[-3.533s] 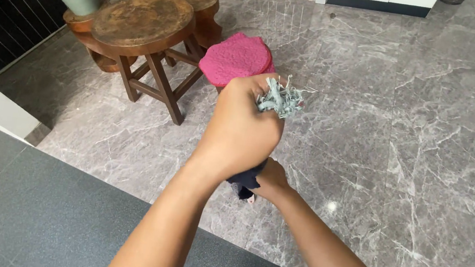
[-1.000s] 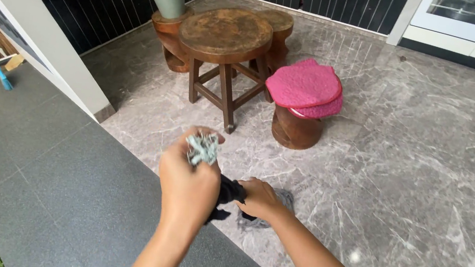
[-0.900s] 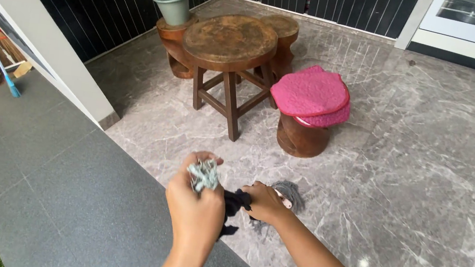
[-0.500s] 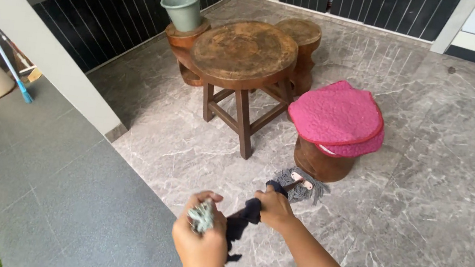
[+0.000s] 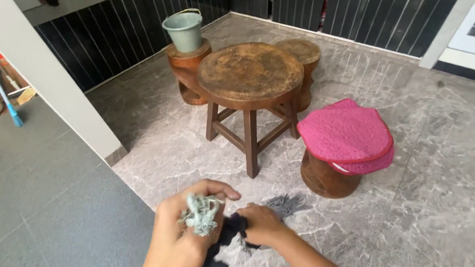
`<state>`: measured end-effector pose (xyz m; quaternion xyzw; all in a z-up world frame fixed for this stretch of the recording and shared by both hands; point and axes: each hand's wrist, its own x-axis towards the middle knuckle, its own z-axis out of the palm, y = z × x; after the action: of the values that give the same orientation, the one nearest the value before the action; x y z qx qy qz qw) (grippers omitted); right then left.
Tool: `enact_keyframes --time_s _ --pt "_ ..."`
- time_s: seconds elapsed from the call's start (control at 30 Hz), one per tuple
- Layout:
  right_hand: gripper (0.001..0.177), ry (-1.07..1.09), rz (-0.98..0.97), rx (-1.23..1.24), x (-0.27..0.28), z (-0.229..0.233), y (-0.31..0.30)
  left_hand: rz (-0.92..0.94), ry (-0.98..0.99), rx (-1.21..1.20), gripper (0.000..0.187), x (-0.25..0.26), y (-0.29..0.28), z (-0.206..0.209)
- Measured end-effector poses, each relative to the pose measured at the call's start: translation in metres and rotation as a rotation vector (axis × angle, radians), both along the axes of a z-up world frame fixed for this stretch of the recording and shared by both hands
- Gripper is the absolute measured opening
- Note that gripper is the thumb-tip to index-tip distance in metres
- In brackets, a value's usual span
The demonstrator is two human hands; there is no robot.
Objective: Twist and squeeze a mop head to wring out water and then hang it on a rack.
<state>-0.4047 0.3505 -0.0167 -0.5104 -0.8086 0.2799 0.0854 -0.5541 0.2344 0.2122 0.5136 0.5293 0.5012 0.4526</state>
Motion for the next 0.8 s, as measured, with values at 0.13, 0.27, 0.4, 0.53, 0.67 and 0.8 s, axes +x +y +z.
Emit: enact_keyframes --time_s 0.13,0.27,0.4,0.53,0.67,0.8 --pt "0.023 0.007 -0.115 0.041 0.004 -0.007 0.017 -0.204 -0.044 0.102 0.021 -0.006 0.023 -0.027" --pt "0.039 0.017 -0.247 0.094 0.016 -0.059 0.048 -0.160 0.126 0.217 0.026 0.008 0.038 -0.073" --pt "0.024 0.077 -0.286 0.207 0.051 -0.174 0.101 -0.107 0.156 0.282 0.023 0.030 0.057 -0.137" --pt "0.059 0.163 -0.233 0.209 0.053 -0.125 0.110 -0.047 0.096 0.262 0.022 0.048 0.081 -0.196" --pt "0.019 -0.050 -0.432 0.194 0.058 -0.200 0.153 0.045 0.134 0.164 0.020 0.051 0.116 -0.310" --pt "0.029 0.091 -0.497 0.300 0.055 -0.193 0.150 0.086 0.097 0.114 0.012 0.050 0.131 -0.313"
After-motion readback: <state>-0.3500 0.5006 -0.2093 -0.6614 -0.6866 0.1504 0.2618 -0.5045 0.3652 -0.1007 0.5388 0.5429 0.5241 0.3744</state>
